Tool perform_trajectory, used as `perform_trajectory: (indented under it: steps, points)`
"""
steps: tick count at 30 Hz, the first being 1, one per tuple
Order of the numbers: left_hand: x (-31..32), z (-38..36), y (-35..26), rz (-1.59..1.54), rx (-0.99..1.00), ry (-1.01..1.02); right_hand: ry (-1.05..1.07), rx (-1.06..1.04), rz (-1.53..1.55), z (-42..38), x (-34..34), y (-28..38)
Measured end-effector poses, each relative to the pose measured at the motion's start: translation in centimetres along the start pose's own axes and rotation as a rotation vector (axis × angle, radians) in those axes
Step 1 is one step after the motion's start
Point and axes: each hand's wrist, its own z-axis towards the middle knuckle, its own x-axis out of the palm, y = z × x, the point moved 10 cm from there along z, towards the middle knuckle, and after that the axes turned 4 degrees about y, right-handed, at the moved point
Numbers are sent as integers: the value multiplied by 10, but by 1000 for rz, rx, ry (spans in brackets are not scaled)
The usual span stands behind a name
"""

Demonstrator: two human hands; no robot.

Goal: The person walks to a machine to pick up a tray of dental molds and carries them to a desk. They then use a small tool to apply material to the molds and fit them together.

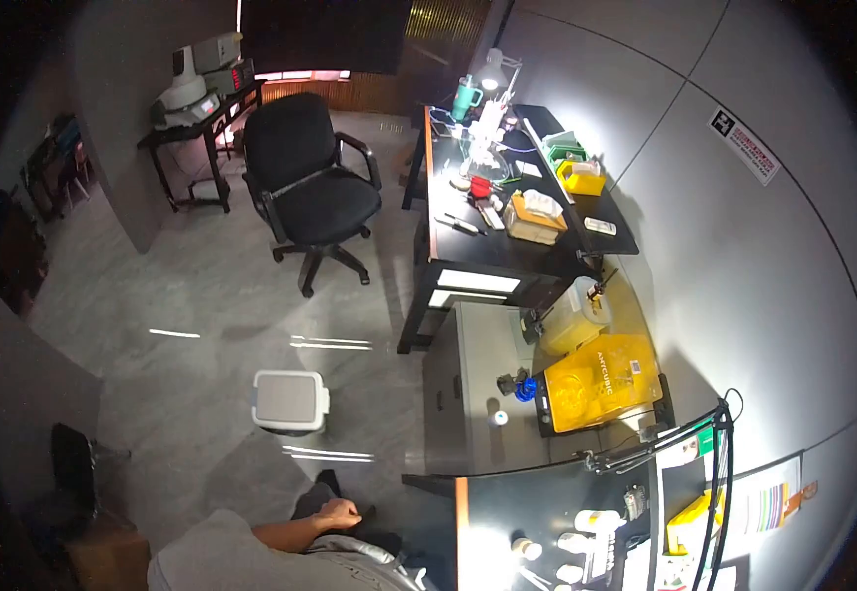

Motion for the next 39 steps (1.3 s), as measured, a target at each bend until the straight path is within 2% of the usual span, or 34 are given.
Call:
perform_trajectory:
  steps: [1,2,3,5,7,9,10,11,13,16,19,22,25,28,32,35,39]
  points:
    - [-23,3,0,-36,231,-194,73,-31,41,4,8,21]
    - [-47,-15,-2,-72,263,-214,152,-62,75,8,16,42]
    - [-96,-49,-29,-109,293,-240,234,-98,114,13,23,64]
    - [-155,-108,-63,-100,329,-115,426,-172,182,21,43,115]
    - [-186,-159,-76,-113,372,33,601,-277,216,26,64,164]
    - [-195,-208,-76,-168,421,193,765,-551,185,38,101,198]
    - [-202,-229,-68,-205,407,172,770,-659,148,33,95,240]
    - [-205,-242,-55,-262,399,126,810,-754,135,41,115,252]
    - [-214,-268,-22,-360,384,25,785,-857,61,31,111,321]
    - [-221,-309,11,-514,321,-68,793,-1271,-189,21,147,378]
    - [-213,-321,32,-566,235,-184,1056,-1249,-513,18,192,401]
    - [-213,-324,55,-577,173,-313,1216,-1627,-421,-18,189,461]
    - [-229,-353,55,-637,83,-366,1195,-1716,-576,-44,185,511]
    - [-221,-363,75,-731,15,-389,1240,-1798,-485,-62,195,553]
    - [-253,-370,81,-748,-40,-461,1369,-1762,-546,-61,220,584]
    - [-293,-343,76,-622,111,-502,1383,-1658,-612,-34,228,591]
    - [-329,-308,71,-522,216,-353,1448,-1483,-613,8,258,592]
